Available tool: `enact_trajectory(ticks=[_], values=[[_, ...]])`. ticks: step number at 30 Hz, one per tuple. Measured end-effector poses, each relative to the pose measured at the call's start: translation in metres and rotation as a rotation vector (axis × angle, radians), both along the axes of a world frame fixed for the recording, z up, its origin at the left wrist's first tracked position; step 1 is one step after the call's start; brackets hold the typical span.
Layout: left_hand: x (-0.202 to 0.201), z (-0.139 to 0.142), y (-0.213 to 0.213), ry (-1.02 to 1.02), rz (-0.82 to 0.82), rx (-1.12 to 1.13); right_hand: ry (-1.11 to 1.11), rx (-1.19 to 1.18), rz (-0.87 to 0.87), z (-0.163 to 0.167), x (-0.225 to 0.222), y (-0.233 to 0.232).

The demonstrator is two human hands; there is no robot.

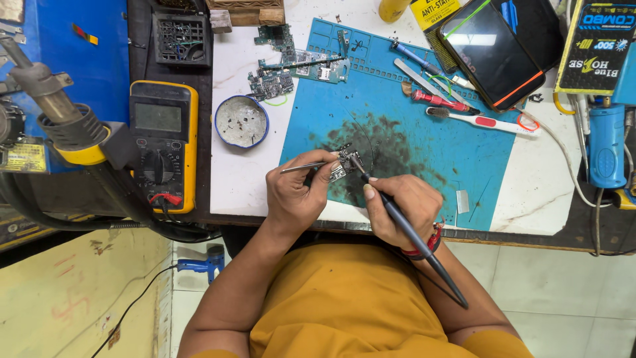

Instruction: The person solders a disassembled phone motherboard on a repair bench, holding the board with tweezers in one hand and a soldering iron in the other. They reposition the board and continue applying the iron to different points on the board throughout the episode.

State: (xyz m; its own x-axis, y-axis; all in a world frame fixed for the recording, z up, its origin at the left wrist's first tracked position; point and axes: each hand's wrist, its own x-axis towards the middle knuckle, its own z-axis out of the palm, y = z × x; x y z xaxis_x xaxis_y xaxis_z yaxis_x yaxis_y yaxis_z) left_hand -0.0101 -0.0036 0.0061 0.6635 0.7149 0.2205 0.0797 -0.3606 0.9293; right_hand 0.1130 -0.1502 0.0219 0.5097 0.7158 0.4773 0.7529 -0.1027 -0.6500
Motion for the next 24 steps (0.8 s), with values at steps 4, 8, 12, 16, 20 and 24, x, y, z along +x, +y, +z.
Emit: enact_trajectory(ticks=[4, 8, 12, 16, 20, 24], values=[[-0.0001, -0.0006, -0.0003, 0.004, 0.005, -0.003, -0.010, -0.005, 0.011, 0.0004, -0.0014, -0.0005], [-0.0006, -0.0008, -0.0015, -0.004, 0.004, 0.002, -0.015, 0.009, 0.020, 0.0002, -0.0013, -0.0003], [-0.0008, -0.0005, -0.0008, 0.004, 0.007, 0.009, -0.017, 0.008, 0.013, 0.0000, -0.0005, 0.0009], [-0.0002, -0.0009, 0.0001, 0.024, 0.004, -0.016, -0.020, 0.008, 0.028, -0.0005, -0.0004, 0.0013], [-0.0001, -0.0012, 0.0003, 0.003, 0.002, 0.001, -0.037, 0.012, 0.033, -0.0005, -0.0001, 0.0017], [0.0002, -0.0008, 0.0005, 0.019, 0.005, 0.008, -0.043, -0.001, 0.039, 0.0007, -0.0007, 0.0011]])
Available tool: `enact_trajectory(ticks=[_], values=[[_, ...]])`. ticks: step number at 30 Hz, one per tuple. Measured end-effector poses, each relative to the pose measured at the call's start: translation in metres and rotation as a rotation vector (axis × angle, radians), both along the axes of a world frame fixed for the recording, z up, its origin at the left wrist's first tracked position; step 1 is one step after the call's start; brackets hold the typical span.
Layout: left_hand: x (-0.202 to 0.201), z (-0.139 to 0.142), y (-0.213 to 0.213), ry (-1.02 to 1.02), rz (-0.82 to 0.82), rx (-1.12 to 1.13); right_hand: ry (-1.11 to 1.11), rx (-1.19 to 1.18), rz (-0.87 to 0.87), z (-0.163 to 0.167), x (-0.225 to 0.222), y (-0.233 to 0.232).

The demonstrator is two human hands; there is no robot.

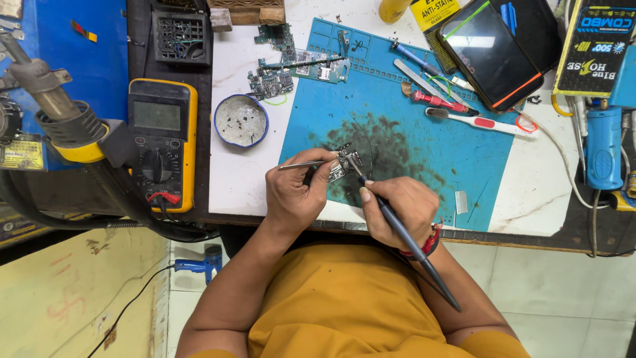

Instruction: The person solders a disassembled phone motherboard on a repair bench, holding the board with tweezers in one hand and a soldering iron in the other. They reposition the board and continue applying the iron to different points on the board throughout the episode.

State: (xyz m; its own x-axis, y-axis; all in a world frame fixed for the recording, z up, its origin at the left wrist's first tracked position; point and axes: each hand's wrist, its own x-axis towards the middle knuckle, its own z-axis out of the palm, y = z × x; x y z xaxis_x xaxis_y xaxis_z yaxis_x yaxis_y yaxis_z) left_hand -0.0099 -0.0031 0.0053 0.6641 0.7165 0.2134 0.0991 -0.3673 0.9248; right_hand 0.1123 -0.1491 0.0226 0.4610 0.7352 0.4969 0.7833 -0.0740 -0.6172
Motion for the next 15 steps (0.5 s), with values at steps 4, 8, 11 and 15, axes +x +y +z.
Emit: enact_trajectory(ticks=[4, 8, 11, 15], values=[[0.000, 0.000, -0.001, -0.034, 0.002, 0.023, -0.002, 0.010, -0.008, -0.002, 0.000, -0.001], [-0.001, -0.002, -0.001, -0.001, 0.013, -0.032, 0.019, 0.001, -0.030, -0.005, 0.000, -0.006], [-0.001, -0.004, -0.003, -0.046, 0.038, -0.080, 0.004, 0.011, 0.005, -0.007, 0.002, -0.007], [-0.002, -0.010, -0.003, -0.183, 0.052, -0.082, -0.116, -0.027, -0.019, -0.005, 0.002, 0.000]])
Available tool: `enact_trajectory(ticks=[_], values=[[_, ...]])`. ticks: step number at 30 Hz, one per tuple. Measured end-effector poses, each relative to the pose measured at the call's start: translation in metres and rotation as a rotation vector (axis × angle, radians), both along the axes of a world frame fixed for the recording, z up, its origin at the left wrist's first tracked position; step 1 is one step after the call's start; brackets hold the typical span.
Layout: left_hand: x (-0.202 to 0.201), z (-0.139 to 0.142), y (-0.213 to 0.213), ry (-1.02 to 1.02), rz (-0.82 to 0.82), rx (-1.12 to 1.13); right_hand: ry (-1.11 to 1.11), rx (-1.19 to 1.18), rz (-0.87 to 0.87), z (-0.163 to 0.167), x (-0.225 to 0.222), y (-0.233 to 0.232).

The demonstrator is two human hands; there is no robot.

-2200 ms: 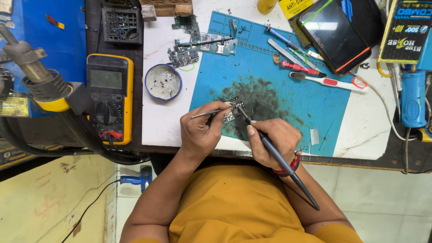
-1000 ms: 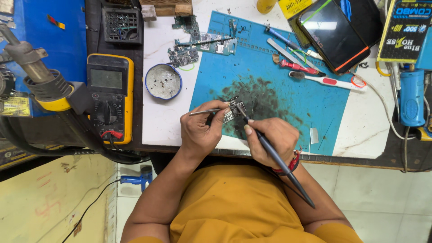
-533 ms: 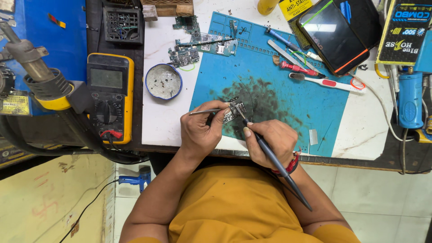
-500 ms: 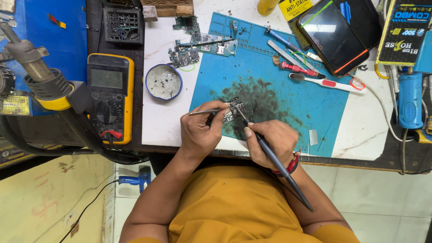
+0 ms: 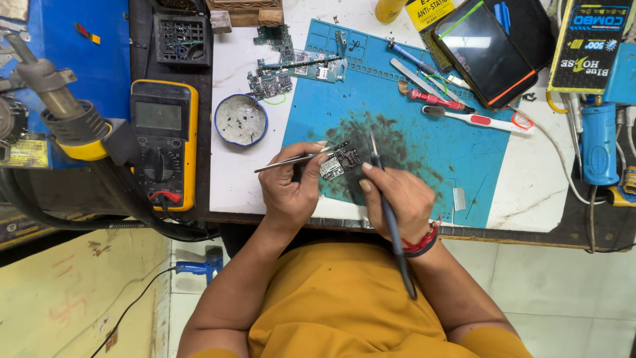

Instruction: The person solders a disassembled phone motherboard on a repair bench, holding the board with tweezers in one hand and a soldering iron in the other. They reposition the board and continue applying the iron to different points on the board throughout the episode.

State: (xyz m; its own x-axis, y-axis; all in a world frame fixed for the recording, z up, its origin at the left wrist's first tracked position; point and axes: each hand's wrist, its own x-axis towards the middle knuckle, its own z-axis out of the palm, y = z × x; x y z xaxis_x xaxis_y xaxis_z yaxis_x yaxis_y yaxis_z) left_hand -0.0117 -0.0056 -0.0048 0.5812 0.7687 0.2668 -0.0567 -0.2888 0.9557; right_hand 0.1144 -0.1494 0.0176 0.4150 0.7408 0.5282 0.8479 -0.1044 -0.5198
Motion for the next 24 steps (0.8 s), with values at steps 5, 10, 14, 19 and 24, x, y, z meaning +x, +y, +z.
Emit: enact_trajectory(ticks=[5, 10, 14, 19, 24], values=[[-0.003, -0.008, 0.001, -0.062, 0.035, -0.025, -0.080, -0.219, -0.151, 0.012, -0.011, 0.015], [-0.004, -0.011, 0.001, -0.087, 0.066, -0.062, -0.032, -0.353, -0.148, 0.014, -0.009, 0.032], [-0.004, -0.010, 0.001, -0.099, 0.050, -0.096, -0.102, -0.314, -0.071, 0.012, -0.002, 0.028], [-0.005, -0.009, 0.000, -0.109, 0.057, -0.083, -0.023, -0.241, -0.025, 0.009, 0.003, 0.022], [-0.005, -0.009, -0.001, -0.097, 0.057, -0.087, -0.029, -0.273, -0.051, 0.009, 0.000, 0.026]])
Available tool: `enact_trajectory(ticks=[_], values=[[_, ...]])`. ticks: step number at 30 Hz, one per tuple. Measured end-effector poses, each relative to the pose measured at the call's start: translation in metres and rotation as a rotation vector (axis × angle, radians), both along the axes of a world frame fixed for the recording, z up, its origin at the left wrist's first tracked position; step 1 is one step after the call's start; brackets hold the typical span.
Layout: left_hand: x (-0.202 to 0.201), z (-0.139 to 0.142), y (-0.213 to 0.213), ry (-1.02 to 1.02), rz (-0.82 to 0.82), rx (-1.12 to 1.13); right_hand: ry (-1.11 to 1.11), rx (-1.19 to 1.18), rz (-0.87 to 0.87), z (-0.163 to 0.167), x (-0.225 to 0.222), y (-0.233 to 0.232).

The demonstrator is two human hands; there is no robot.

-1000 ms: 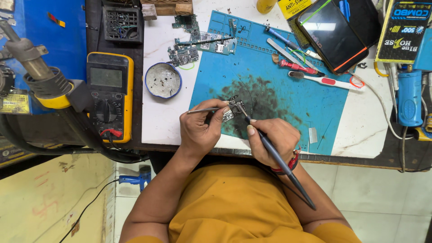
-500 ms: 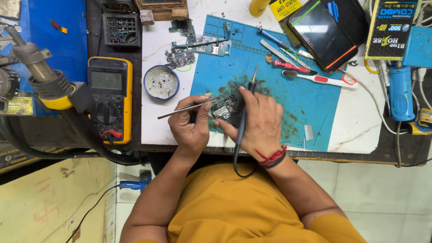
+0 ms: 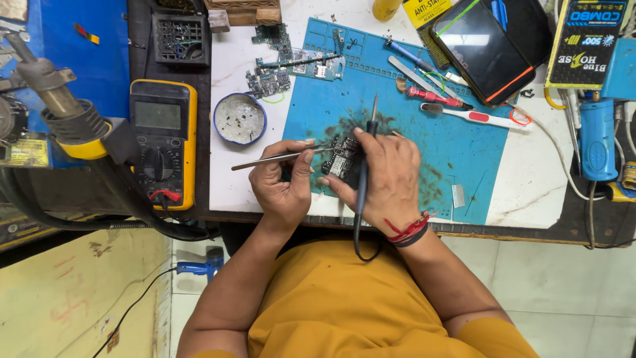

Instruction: The person solders a disassembled phone motherboard on a repair bench, holding the board with tweezers in one hand and a soldering iron in the other. They reposition the board and continue applying the iron to different points on the board throughout the episode.

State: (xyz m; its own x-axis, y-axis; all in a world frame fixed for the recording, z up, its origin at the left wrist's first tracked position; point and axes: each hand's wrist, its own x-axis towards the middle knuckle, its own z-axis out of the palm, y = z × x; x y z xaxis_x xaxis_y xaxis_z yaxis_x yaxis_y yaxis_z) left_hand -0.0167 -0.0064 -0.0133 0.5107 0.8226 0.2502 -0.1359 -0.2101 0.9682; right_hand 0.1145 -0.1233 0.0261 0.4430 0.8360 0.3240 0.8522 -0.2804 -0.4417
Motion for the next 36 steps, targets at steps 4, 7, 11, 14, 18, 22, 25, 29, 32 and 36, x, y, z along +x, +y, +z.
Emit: enact_trajectory(ticks=[4, 7, 11, 14, 18, 22, 25, 29, 32, 36], values=[[0.001, 0.000, 0.001, -0.015, -0.002, -0.001, 0.009, 0.034, 0.077, 0.004, 0.002, 0.002], [0.000, 0.000, 0.001, 0.008, -0.006, -0.013, 0.064, 0.064, 0.147, 0.008, 0.003, -0.003], [0.001, 0.000, -0.001, 0.011, -0.028, -0.046, 0.072, 0.082, 0.119, 0.004, 0.002, -0.004], [0.004, 0.001, 0.001, 0.017, -0.046, -0.037, 0.067, 0.122, 0.104, -0.004, 0.003, -0.005], [0.004, 0.004, 0.000, 0.127, -0.059, -0.010, 0.200, 0.228, 0.011, -0.011, 0.002, -0.017], [0.006, 0.007, 0.001, 0.154, -0.096, -0.011, 0.358, 0.335, -0.062, -0.016, 0.005, -0.026], [0.007, 0.010, 0.001, 0.145, -0.094, 0.067, 0.261, 0.301, -0.046, -0.013, 0.009, -0.032], [0.008, 0.014, 0.003, 0.198, -0.101, 0.123, 0.300, 0.325, 0.005, -0.009, 0.002, -0.035], [0.007, 0.016, 0.003, 0.253, -0.106, 0.134, 0.303, 0.333, 0.001, -0.010, -0.005, -0.033], [0.008, 0.018, 0.005, 0.290, -0.102, 0.189, 0.300, 0.336, 0.013, -0.010, -0.007, -0.031]])
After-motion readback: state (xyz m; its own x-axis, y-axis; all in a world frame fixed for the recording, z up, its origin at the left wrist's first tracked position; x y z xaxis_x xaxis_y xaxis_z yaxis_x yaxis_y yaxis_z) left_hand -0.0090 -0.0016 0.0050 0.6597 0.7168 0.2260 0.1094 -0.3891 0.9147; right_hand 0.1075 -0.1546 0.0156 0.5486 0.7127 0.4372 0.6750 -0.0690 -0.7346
